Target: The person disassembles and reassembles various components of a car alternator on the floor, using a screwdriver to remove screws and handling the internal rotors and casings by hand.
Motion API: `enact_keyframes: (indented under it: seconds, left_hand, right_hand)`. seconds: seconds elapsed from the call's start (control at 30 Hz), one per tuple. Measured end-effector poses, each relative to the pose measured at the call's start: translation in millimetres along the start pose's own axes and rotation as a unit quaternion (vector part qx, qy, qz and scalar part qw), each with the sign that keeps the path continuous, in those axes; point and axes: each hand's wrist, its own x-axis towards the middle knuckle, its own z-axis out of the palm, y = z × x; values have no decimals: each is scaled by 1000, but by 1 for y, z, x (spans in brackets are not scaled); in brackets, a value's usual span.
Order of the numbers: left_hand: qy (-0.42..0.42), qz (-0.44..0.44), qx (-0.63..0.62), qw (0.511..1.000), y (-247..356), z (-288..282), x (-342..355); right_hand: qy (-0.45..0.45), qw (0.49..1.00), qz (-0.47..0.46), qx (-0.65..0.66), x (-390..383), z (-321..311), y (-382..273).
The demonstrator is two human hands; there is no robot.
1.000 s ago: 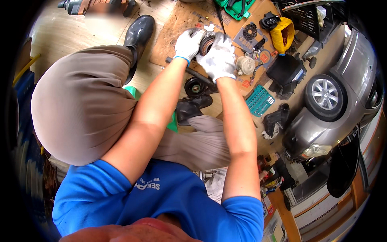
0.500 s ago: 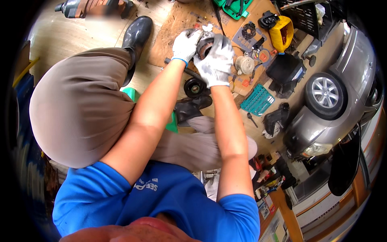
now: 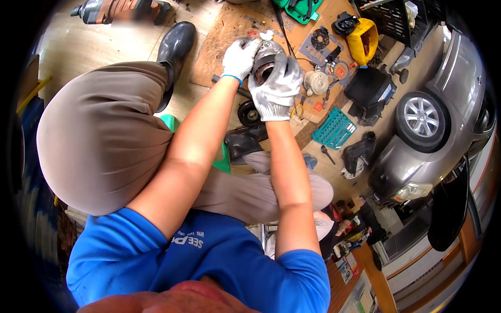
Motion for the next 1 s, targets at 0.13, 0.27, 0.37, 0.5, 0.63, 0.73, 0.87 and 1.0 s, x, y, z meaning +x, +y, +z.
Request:
enact_keyframes:
  seconds: [0.13, 0.27, 0.37, 0.5, 0.63, 0.73, 0.87, 1.0]
  left_hand:
    - [-1, 7, 11, 1000, 1, -2, -2]
    - [-7, 5, 3, 1000, 4, -3, 0]
    - [7, -1, 16, 1000, 5, -2, 0]
    - [3, -21, -19, 1000, 3, 0, -2]
    - [7, -25, -22, 999, -1, 4, -4]
    - [-1, -35, -137, 990, -2, 6, 0]
    - [124, -52, -21, 991, -4, -8, -2]
    - [80, -125, 170, 974, -22, -28, -31]
  right_hand:
    - [12, 999, 35, 18, -1, 2, -6]
    - [-12, 1000, -8, -5, 2, -1, 0]
    - [-11, 1000, -24, -7, -1, -3, 5]
    - [49, 999, 21, -6, -17, -2, 4]
    - [77, 995, 65, -15, -38, 4, 2]
    - [98, 974, 202, 31, -48, 12, 5]
    - [104, 937, 305, 135, -59, 11, 8]
    - [89, 915, 347, 184, -64, 6, 8]
